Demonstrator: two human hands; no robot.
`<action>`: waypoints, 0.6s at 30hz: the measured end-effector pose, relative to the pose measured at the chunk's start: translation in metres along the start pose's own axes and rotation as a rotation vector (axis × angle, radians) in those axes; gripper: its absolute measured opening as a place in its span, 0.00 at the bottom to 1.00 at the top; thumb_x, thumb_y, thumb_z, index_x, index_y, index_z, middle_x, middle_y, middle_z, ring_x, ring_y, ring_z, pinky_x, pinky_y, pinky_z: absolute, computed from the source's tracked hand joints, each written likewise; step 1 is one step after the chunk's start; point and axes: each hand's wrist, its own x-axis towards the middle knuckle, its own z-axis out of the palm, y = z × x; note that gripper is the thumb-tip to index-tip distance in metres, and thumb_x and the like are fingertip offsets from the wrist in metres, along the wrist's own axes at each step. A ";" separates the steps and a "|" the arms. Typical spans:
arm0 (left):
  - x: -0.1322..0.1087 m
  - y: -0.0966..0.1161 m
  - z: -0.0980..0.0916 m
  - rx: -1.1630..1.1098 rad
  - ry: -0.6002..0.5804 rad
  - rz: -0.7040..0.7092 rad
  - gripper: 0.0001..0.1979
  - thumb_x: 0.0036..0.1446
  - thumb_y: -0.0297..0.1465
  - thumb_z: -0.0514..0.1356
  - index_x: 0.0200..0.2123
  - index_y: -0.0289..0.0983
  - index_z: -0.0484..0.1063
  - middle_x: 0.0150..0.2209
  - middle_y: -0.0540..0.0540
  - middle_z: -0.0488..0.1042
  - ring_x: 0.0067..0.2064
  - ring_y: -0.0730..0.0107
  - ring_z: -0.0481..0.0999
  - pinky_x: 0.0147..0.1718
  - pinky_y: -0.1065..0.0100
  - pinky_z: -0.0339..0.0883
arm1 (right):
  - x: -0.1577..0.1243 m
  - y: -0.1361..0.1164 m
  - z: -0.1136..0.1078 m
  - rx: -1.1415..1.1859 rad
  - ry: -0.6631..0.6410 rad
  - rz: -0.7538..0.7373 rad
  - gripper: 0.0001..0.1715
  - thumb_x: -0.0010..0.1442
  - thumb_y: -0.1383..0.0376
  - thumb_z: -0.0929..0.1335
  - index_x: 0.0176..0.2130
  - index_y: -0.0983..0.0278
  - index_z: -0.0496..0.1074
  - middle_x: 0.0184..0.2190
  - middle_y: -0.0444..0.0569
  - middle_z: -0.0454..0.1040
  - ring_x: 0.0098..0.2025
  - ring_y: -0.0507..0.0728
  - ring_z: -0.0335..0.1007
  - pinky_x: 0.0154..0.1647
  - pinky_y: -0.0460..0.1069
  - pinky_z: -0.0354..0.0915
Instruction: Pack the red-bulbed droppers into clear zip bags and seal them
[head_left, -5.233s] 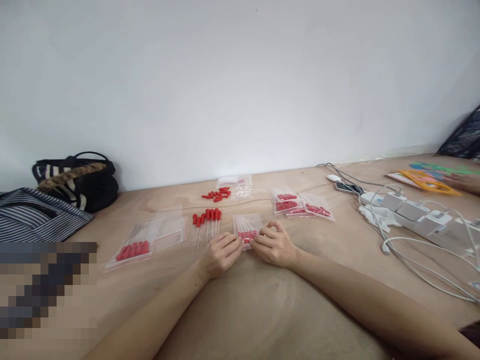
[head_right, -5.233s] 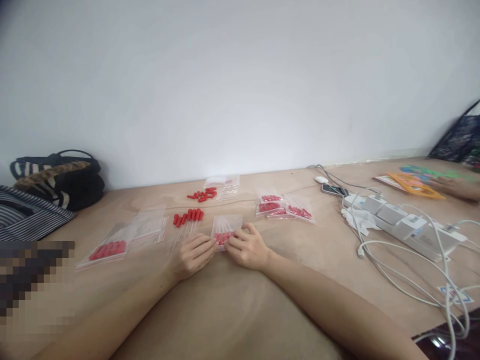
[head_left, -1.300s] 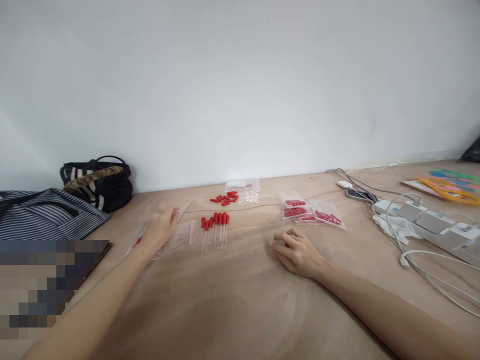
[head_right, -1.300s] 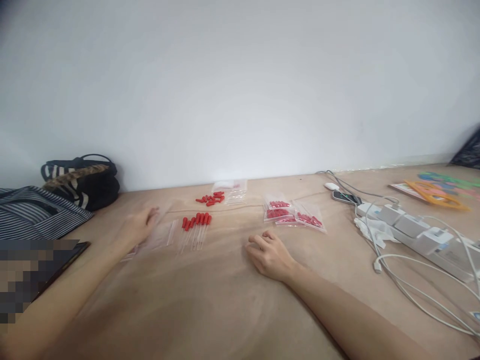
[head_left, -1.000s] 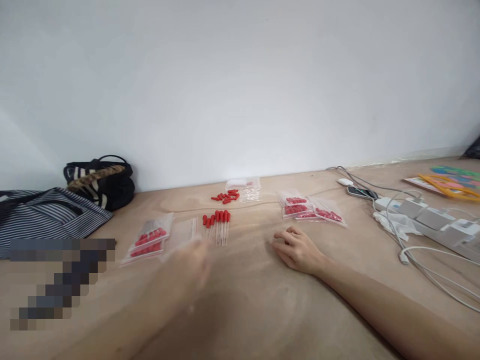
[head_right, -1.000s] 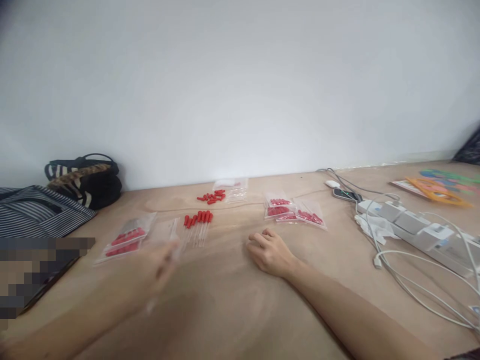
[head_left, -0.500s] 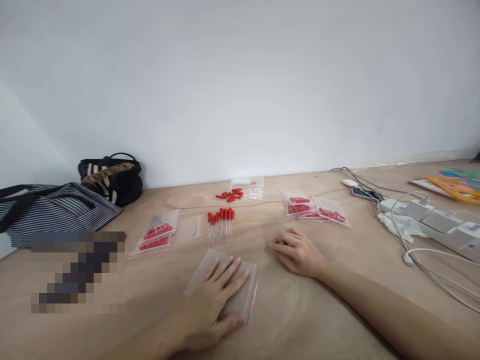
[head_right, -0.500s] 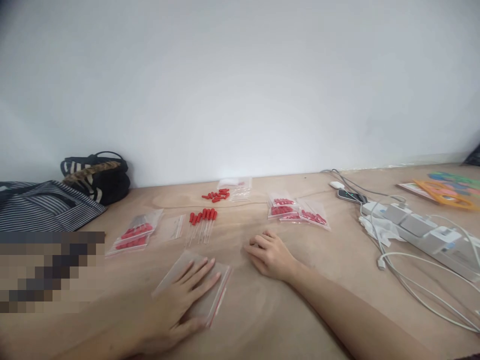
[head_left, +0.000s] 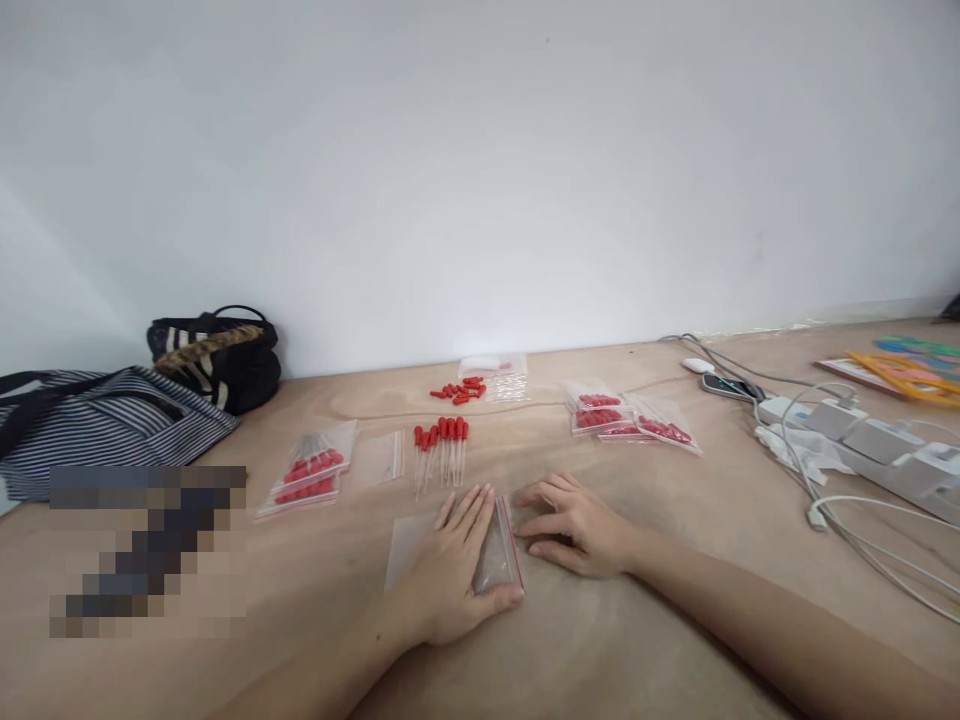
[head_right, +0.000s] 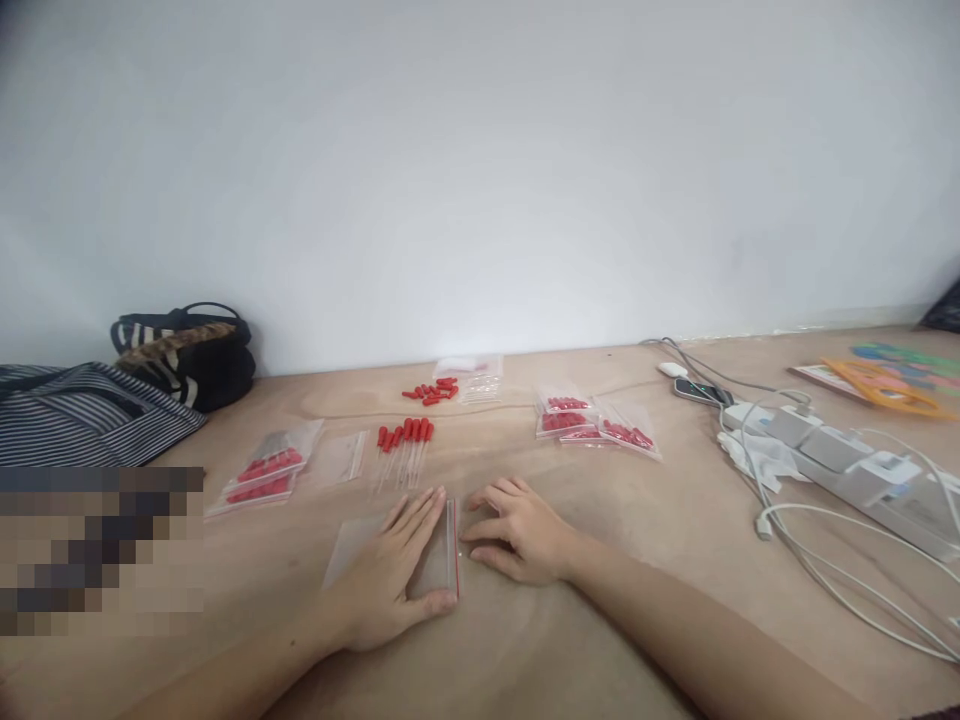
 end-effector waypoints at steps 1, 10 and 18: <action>0.000 0.000 0.000 0.004 -0.003 0.003 0.46 0.52 0.57 0.43 0.61 0.27 0.37 0.62 0.36 0.39 0.62 0.59 0.37 0.59 0.56 0.34 | 0.001 0.000 0.000 0.001 -0.003 -0.005 0.15 0.58 0.59 0.62 0.43 0.57 0.70 0.44 0.50 0.66 0.45 0.56 0.60 0.44 0.54 0.55; 0.003 0.001 -0.001 0.007 0.002 0.009 0.44 0.52 0.56 0.43 0.61 0.29 0.39 0.62 0.38 0.39 0.62 0.58 0.38 0.59 0.55 0.34 | -0.001 0.002 0.002 -0.036 0.032 -0.076 0.15 0.60 0.62 0.60 0.45 0.57 0.69 0.42 0.51 0.67 0.43 0.55 0.60 0.43 0.53 0.55; 0.004 0.003 -0.002 -0.050 0.034 0.029 0.43 0.53 0.55 0.45 0.61 0.31 0.39 0.62 0.39 0.41 0.62 0.57 0.38 0.58 0.53 0.35 | 0.004 -0.001 -0.002 -0.120 -0.039 -0.069 0.18 0.58 0.58 0.61 0.48 0.54 0.67 0.53 0.51 0.58 0.49 0.60 0.55 0.46 0.57 0.54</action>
